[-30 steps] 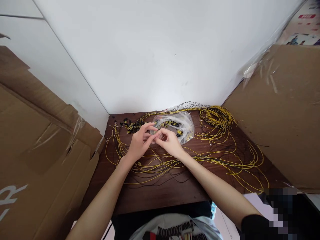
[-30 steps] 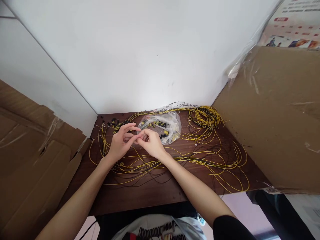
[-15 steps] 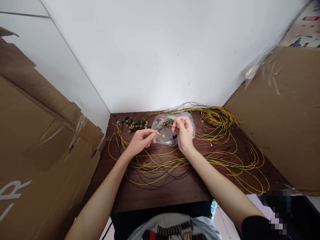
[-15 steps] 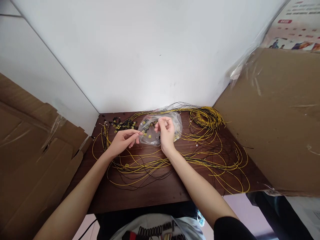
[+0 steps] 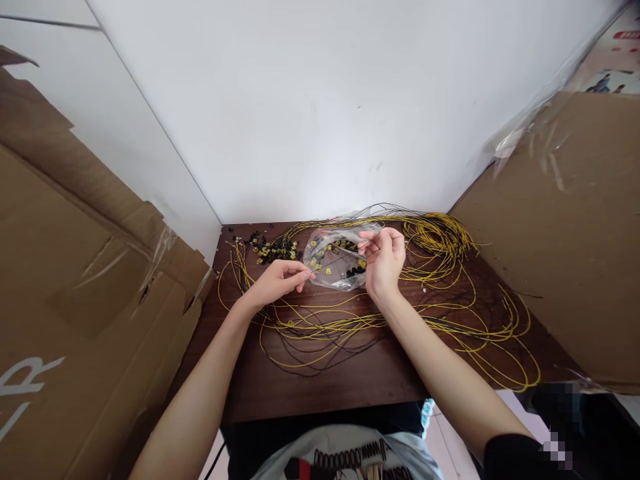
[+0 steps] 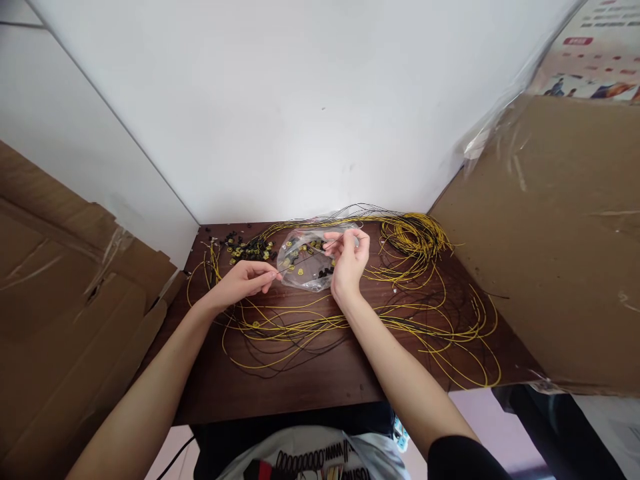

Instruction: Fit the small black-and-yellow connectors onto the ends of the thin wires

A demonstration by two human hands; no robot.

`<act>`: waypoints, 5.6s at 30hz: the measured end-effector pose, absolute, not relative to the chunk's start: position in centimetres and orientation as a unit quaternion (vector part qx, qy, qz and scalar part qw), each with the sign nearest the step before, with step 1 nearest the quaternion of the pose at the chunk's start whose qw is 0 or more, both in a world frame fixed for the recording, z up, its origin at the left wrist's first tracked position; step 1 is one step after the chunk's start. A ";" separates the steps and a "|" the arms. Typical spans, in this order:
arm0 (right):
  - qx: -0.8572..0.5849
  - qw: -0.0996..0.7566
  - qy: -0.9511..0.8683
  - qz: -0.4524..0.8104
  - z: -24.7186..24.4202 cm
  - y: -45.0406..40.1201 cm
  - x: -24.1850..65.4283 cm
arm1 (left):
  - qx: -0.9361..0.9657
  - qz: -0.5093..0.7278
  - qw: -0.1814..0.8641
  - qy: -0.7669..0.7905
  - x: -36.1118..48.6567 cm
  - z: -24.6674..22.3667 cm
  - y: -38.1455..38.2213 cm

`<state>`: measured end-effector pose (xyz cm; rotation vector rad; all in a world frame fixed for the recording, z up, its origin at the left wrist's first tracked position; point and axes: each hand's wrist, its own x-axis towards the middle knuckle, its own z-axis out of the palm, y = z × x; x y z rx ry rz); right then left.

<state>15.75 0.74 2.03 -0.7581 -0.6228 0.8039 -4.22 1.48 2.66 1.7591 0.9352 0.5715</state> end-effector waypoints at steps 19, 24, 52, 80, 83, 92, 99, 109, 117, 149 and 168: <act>-0.318 0.461 -0.551 0.618 0.7 -1.8 11.8 | 0.668 0.428 0.513 0.329 -4.8 3.4 1.3; -0.315 0.461 -0.553 0.619 -0.2 -2.1 10.3 | 0.686 0.348 0.556 0.316 -4.2 3.4 0.9; -0.325 0.682 -0.383 0.531 1.5 -0.8 13.0 | 0.668 0.027 0.671 0.319 -6.3 3.6 1.4; -0.224 0.598 -0.371 0.675 2.6 -0.4 15.1 | 0.666 0.009 0.676 0.314 -6.4 2.6 1.9; -0.263 0.490 -0.443 0.703 2.1 -1.1 14.2 | 0.666 0.009 0.674 0.320 -6.4 2.6 1.9; -0.361 0.233 -0.755 0.495 0.7 -1.5 13.7 | 0.667 0.007 0.666 0.334 -6.2 3.4 1.6; -0.283 0.308 -0.673 0.610 2.3 -1.3 14.8 | 0.667 -0.005 0.673 0.319 -6.6 3.0 1.9; -0.210 0.639 -0.382 0.634 4.1 0.2 19.0 | 0.660 -0.010 0.682 0.315 -6.8 2.6 2.1; -0.118 0.772 -0.270 0.563 3.6 1.1 23.1 | 0.658 -0.007 0.682 0.318 -6.6 2.8 2.0; -0.059 0.892 -0.018 0.448 2.8 0.4 31.2 | 0.596 0.327 0.596 0.428 -6.1 2.9 2.3; 0.021 0.860 -0.054 0.507 3.3 0.2 29.5 | 0.628 0.527 0.279 0.499 -4.8 1.9 2.5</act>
